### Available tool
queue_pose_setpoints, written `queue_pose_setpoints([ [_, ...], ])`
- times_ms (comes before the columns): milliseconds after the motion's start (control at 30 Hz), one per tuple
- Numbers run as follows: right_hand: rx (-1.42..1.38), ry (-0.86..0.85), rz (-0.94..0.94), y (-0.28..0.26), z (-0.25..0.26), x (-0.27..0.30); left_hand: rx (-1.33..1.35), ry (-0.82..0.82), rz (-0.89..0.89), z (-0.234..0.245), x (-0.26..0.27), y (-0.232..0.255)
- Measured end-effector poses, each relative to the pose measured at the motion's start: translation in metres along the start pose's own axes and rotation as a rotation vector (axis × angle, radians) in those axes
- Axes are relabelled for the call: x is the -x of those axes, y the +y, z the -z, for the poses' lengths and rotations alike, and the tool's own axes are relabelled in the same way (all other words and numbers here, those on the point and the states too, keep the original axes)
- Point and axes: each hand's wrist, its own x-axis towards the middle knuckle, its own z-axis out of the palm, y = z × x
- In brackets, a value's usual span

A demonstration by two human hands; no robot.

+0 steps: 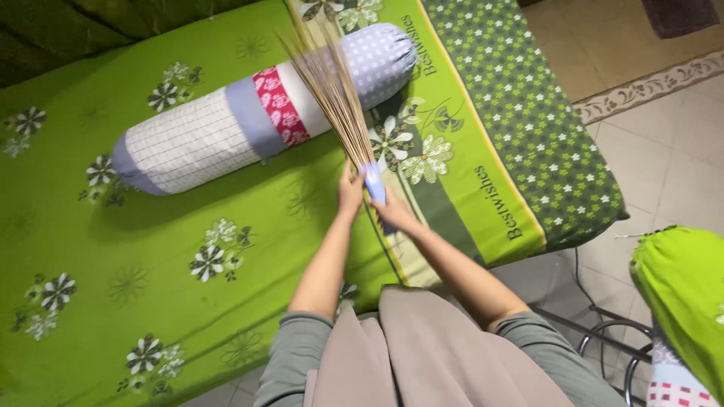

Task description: Tidying the bed by straightening a bolster and dusting it with a broom.

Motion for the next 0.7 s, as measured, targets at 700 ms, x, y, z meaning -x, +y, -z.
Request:
queue_pose_setpoints([
  [700, 0.069, 0.352, 0.316, 0.004, 0.148, -0.011, -0.161, 0.008, -0.306, -0.153, 0.017, 0.134],
])
